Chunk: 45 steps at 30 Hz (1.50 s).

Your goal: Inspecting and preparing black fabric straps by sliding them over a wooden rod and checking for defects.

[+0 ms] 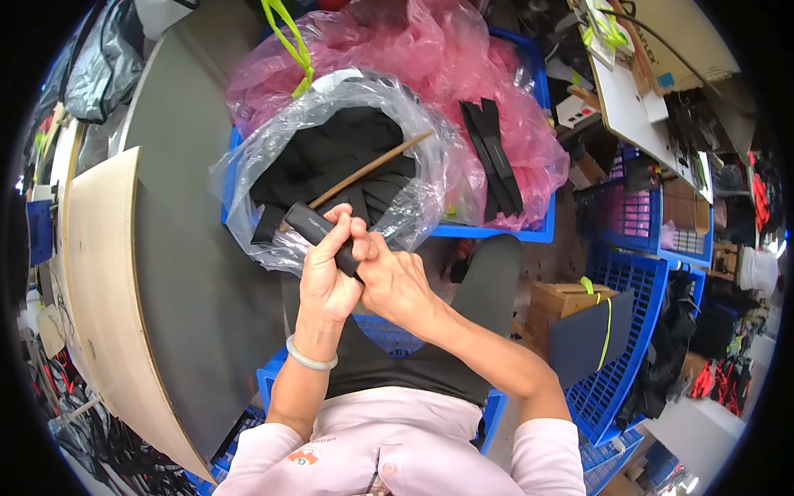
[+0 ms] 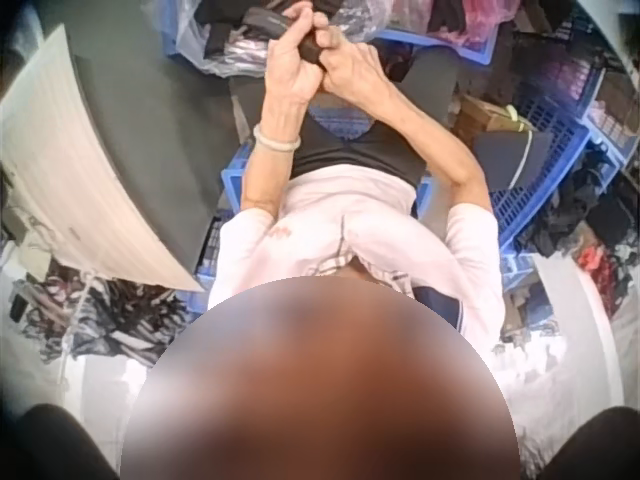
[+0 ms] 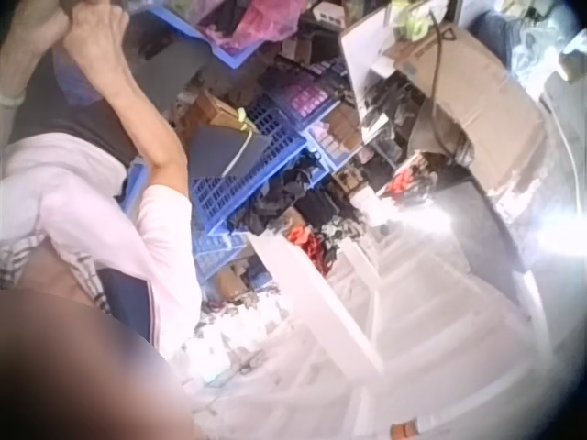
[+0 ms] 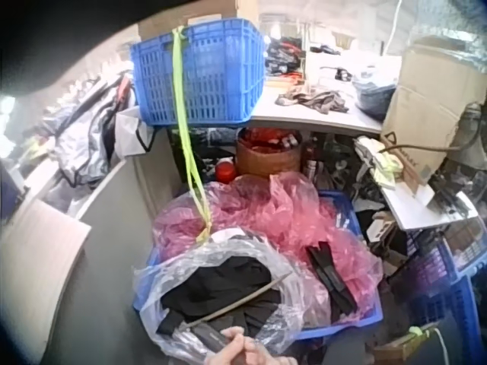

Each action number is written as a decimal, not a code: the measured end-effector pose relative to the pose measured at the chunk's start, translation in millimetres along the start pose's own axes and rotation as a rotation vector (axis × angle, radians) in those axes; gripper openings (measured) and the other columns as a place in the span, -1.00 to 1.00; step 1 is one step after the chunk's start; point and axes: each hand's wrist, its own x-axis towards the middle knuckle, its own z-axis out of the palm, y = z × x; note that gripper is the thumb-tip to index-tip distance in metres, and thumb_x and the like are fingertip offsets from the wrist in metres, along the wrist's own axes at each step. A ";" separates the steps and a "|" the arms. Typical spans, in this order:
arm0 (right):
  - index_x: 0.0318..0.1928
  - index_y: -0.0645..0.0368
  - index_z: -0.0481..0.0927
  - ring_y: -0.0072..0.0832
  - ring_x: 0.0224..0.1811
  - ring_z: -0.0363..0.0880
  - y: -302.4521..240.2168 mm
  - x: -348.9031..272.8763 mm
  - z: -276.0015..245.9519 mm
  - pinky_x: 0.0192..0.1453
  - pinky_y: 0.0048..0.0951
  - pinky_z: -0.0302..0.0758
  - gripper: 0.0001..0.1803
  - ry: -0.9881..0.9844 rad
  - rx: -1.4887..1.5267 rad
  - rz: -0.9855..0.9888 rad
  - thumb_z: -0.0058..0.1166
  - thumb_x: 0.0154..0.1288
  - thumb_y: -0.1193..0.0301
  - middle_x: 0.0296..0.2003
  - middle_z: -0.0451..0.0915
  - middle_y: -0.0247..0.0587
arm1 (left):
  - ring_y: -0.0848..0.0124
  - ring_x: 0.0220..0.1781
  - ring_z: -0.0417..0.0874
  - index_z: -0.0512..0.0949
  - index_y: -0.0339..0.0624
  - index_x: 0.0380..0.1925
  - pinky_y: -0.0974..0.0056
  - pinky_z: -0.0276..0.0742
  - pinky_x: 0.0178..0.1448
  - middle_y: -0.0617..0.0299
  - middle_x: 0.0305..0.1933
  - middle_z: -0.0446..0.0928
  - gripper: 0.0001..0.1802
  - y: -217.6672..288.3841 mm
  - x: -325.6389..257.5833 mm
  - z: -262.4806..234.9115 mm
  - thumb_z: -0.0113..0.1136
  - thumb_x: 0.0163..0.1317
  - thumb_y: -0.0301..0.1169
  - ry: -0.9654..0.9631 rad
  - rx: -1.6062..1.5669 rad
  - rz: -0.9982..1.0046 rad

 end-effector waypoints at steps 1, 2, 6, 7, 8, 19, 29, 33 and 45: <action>-0.12 0.05 0.52 -0.06 -0.56 0.55 -7.3 0.6 -5.4 -0.55 -0.15 0.51 -0.60 0.003 0.035 0.002 0.17 -0.09 0.49 -0.24 0.46 0.02 | 0.44 -0.54 0.48 0.43 -0.14 -0.19 0.37 0.48 -0.35 0.18 -0.46 0.48 -0.86 6.9 1.1 -1.8 0.10 0.26 -0.51 0.000 0.002 0.021; -0.11 0.04 0.52 -0.06 -0.56 0.55 -16.0 -0.2 -11.2 -0.55 -0.16 0.52 -0.59 0.008 0.071 0.002 0.19 -0.09 0.48 -0.22 0.47 0.02 | 0.46 -0.58 0.44 0.43 -0.15 -0.19 0.39 0.45 -0.37 0.21 -0.49 0.46 -0.87 15.9 2.4 -6.0 0.10 0.27 -0.50 -0.077 -0.066 0.055; -0.08 0.19 0.48 -0.07 -0.37 0.59 -14.8 -21.2 -9.2 -0.40 -0.26 0.58 -0.51 -0.018 0.035 0.121 0.23 -0.15 0.52 -0.17 0.51 0.00 | 0.53 -0.62 0.39 0.41 -0.20 -0.17 0.36 0.44 -0.42 0.25 -0.54 0.42 -0.86 -8.1 -12.2 2.9 0.07 0.29 -0.48 -0.137 0.206 0.059; -0.09 0.24 0.47 -0.06 -0.37 0.60 -8.5 -12.6 -7.3 -0.40 -0.28 0.58 -0.49 0.071 0.028 0.055 0.24 -0.19 0.54 -0.21 0.53 0.02 | 0.52 -0.61 0.40 0.40 -0.21 -0.16 0.35 0.47 -0.39 0.23 -0.53 0.44 -0.85 -18.6 -14.6 9.7 0.06 0.29 -0.48 -0.141 0.216 0.117; -0.13 0.30 0.47 -0.06 -0.38 0.60 -9.8 -9.9 -1.7 -0.39 -0.29 0.57 -0.47 0.124 0.029 0.094 0.28 -0.26 0.55 -0.30 0.55 0.02 | 0.49 -0.57 0.44 0.40 -0.24 -0.16 0.35 0.51 -0.31 0.20 -0.51 0.45 -0.84 -12.3 -14.9 8.5 0.06 0.30 -0.46 -0.217 0.244 0.139; -0.32 0.21 0.69 -0.31 -0.27 0.51 1.0 -47.9 -81.6 -0.18 -0.36 0.47 -0.80 0.410 0.389 0.091 0.22 0.02 0.39 -0.30 0.52 -0.10 | 0.62 -0.65 0.31 0.52 -0.30 -0.41 0.47 0.27 -0.53 0.31 -0.64 0.39 -0.78 -0.5 -24.3 11.2 0.14 0.26 -0.33 -0.388 0.617 0.006; -0.44 0.37 0.59 -0.61 -0.42 0.51 1.2 28.7 -115.6 -0.30 -0.59 0.41 -0.90 0.064 1.095 0.357 0.11 0.10 0.54 -0.49 0.58 -0.26 | 0.59 -0.66 0.25 0.47 -0.44 -0.21 0.44 0.27 -0.50 0.25 -0.63 0.35 -0.66 -17.9 -55.6 1.8 0.03 0.32 -0.28 -0.735 0.157 -0.935; -0.24 0.32 0.59 -0.79 -0.43 0.44 13.0 34.9 -92.1 -0.32 -0.73 0.36 -0.79 0.131 1.238 0.544 0.15 0.16 0.43 -0.43 0.56 -0.42 | 0.49 -0.63 0.33 0.45 -0.50 -0.15 0.31 0.43 -0.40 0.16 -0.57 0.41 -0.61 -20.1 -44.3 -4.5 -0.05 0.34 -0.27 -0.506 0.373 -0.718; -0.39 0.28 0.58 -0.67 -0.56 0.48 67.8 5.2 -70.0 -0.51 -0.62 0.38 -0.79 -0.009 0.918 0.714 0.31 0.01 0.42 -0.52 0.56 -0.36 | 0.17 -0.30 0.70 0.47 -0.45 -0.19 0.24 0.63 -0.21 -0.11 -0.30 0.61 -0.68 -36.1 -26.1 -21.3 0.03 0.33 -0.31 -0.276 0.540 -0.557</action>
